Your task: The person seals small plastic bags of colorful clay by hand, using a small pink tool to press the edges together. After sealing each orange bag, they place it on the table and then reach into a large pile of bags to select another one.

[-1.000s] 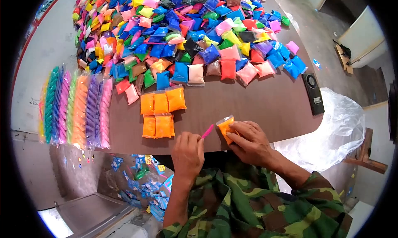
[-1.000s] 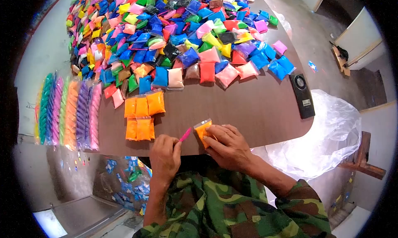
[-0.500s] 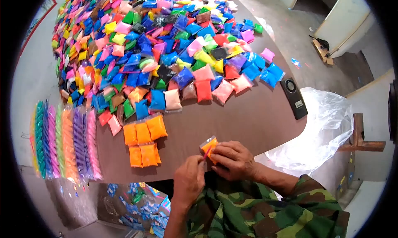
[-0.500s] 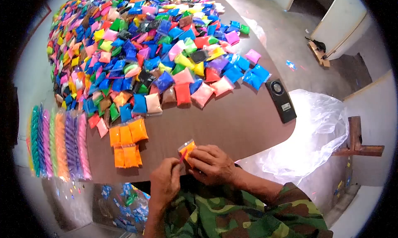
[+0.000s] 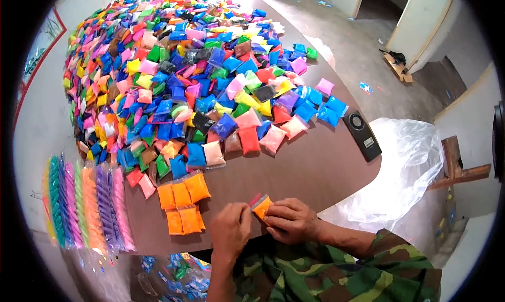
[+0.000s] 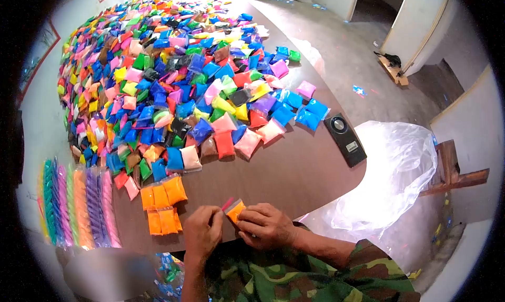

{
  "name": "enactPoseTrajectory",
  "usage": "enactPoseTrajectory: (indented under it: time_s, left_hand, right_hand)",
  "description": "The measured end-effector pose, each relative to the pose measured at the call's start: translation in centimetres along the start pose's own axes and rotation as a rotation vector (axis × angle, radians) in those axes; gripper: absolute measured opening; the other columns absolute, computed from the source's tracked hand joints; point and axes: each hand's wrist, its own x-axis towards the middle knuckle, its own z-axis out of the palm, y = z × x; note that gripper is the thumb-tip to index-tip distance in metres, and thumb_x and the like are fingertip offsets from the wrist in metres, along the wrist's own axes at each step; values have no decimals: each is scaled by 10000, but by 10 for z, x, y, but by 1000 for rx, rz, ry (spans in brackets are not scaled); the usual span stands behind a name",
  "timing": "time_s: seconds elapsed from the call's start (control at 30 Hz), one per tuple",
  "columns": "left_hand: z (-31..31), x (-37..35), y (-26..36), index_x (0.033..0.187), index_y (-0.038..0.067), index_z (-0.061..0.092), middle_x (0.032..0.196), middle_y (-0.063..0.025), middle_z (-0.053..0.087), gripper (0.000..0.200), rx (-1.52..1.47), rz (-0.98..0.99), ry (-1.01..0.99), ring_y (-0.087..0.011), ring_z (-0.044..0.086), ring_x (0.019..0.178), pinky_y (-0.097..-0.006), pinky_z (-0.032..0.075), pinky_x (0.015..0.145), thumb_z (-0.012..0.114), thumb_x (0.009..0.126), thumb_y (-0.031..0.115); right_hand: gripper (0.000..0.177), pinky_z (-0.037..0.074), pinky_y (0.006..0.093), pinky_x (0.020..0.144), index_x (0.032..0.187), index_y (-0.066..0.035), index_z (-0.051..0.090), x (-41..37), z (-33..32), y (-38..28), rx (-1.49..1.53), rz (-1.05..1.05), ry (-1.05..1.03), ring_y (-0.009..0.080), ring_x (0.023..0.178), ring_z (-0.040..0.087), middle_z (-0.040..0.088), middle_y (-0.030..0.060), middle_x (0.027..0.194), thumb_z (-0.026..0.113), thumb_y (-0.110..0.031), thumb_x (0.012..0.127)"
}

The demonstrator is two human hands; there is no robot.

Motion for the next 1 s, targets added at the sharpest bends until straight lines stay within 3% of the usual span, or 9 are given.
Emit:
enactPoseTrajectory:
  time_s: [0.13, 0.3, 0.4, 0.43, 0.57, 0.67, 0.8, 1.0]
  left_hand:
    - [3, -6, 15, 975, 5, 767, 930, -191, 763, 111, -74, -17, -111, -359, 761, 838, -425, 595, 704, 775, 937, 110]
    - [11, 9, -4, 940, -5, 757, 894, -194, 756, 115, 35, 17, -54, -367, 749, 798, -401, 589, 684, 762, 967, 107]
    - [6, 17, -7, 935, -4, 753, 884, -181, 758, 130, -3, -118, 11, -331, 751, 788, -392, 593, 675, 759, 979, 119]
    - [5, 17, -13, 929, -4, 752, 861, -168, 764, 144, 6, -105, 36, -278, 752, 760, -377, 590, 657, 761, 987, 128]
    - [3, -7, 4, 925, -13, 740, 862, -190, 758, 135, -203, -320, -32, -319, 752, 742, -395, 576, 649, 792, 945, 110]
    - [13, -25, 14, 927, -18, 739, 829, -170, 772, 153, -186, -203, -72, -229, 753, 720, -336, 597, 644, 791, 968, 120]
    - [21, -16, -7, 935, -23, 737, 831, -173, 769, 140, -19, -99, 15, -242, 756, 721, -344, 602, 652, 769, 989, 101]
    - [7, -24, 9, 932, -27, 734, 811, -154, 764, 132, -137, -265, 50, -233, 751, 716, -342, 588, 652, 777, 974, 90]
  right_hand:
    - [270, 584, 401, 919, 1065, -78, 775, 2, -3, -3, 0, 3, 34, 273, 1081, 729, 737, 77, 1165, 853, -120, 810]
    - [272, 568, 392, 914, 1096, -87, 769, -1, -3, -1, 6, 20, 24, 263, 1093, 728, 729, 70, 1185, 836, -113, 834]
    - [269, 558, 391, 917, 1101, -88, 767, 1, -7, -3, 15, 40, -5, 262, 1086, 721, 724, 67, 1164, 834, -120, 843]
    - [267, 554, 391, 919, 1101, -87, 765, 1, -9, -3, 14, 47, -11, 263, 1077, 719, 721, 69, 1158, 834, -123, 846]
    - [244, 564, 389, 895, 1078, -78, 755, 2, -9, -6, 10, 87, -5, 267, 1026, 713, 711, 102, 1162, 842, -149, 862]
    - [229, 580, 394, 863, 1051, -65, 744, 1, -5, -7, 12, 131, 34, 275, 1004, 710, 704, 137, 1182, 848, -168, 876]
    - [216, 598, 409, 867, 1032, -60, 747, 5, -7, -9, 26, 135, 41, 293, 992, 713, 704, 148, 1187, 849, -155, 867]
    - [218, 597, 396, 904, 1036, -61, 759, 14, -14, -9, -20, 121, 60, 331, 980, 709, 712, 147, 1182, 839, -113, 840]
